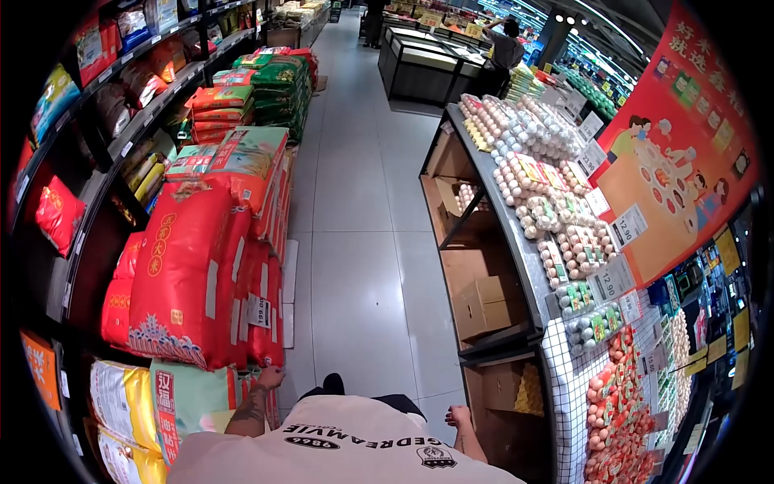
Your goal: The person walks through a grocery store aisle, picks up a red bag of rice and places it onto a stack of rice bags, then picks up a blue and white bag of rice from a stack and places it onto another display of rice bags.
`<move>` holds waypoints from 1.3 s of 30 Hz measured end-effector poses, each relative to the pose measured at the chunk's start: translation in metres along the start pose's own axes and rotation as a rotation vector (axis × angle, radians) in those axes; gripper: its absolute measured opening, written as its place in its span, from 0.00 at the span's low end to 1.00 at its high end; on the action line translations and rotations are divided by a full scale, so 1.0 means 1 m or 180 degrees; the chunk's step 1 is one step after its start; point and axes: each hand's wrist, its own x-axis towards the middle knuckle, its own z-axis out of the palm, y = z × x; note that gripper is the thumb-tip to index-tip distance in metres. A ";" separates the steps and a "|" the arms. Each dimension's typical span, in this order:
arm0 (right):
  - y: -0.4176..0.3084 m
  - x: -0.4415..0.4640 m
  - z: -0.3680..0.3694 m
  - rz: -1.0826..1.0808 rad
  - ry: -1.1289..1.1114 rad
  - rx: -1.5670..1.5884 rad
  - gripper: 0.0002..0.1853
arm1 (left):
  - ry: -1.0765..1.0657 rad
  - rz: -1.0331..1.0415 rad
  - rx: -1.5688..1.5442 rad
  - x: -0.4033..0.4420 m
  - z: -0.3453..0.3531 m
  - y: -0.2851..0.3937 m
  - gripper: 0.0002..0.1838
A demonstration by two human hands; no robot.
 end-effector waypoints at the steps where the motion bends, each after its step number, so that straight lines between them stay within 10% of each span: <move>1: -0.008 0.001 0.007 0.0052 -0.0006 0.0026 0.11 | 0.0206 0.0156 -0.0004 0.008 -0.025 0.027 0.19; 11: -0.204 0.108 0.106 -0.0190 -0.0535 -0.0216 0.09 | 0.0489 -0.0571 -0.0334 0.149 -0.098 0.085 0.20; 17: -0.415 0.194 0.143 -0.0698 -0.0818 -0.0857 0.08 | -0.0341 -0.0878 0.0290 0.156 -0.086 0.115 0.20; 26: -0.737 0.256 0.190 -0.2121 -0.0738 -0.1037 0.08 | 0.0509 -0.0745 -0.0738 0.284 -0.115 0.224 0.17; 32: -0.789 0.270 0.240 -0.2089 -0.0595 -0.0776 0.09 | 0.0132 -0.0731 0.0048 0.404 -0.159 0.264 0.18; 34: -0.766 0.306 0.254 -0.1569 -0.0867 -0.1009 0.09 | -0.0425 0.0140 0.0603 0.478 -0.182 0.230 0.17; 37: -0.743 0.287 0.260 -0.0671 -0.0825 -0.1349 0.09 | -0.0427 -0.0623 -0.0046 0.541 -0.243 0.271 0.16; 39: -0.742 0.277 0.267 -0.0256 -0.0811 -0.1307 0.11 | -0.0611 0.0266 0.1451 0.620 -0.301 0.268 0.19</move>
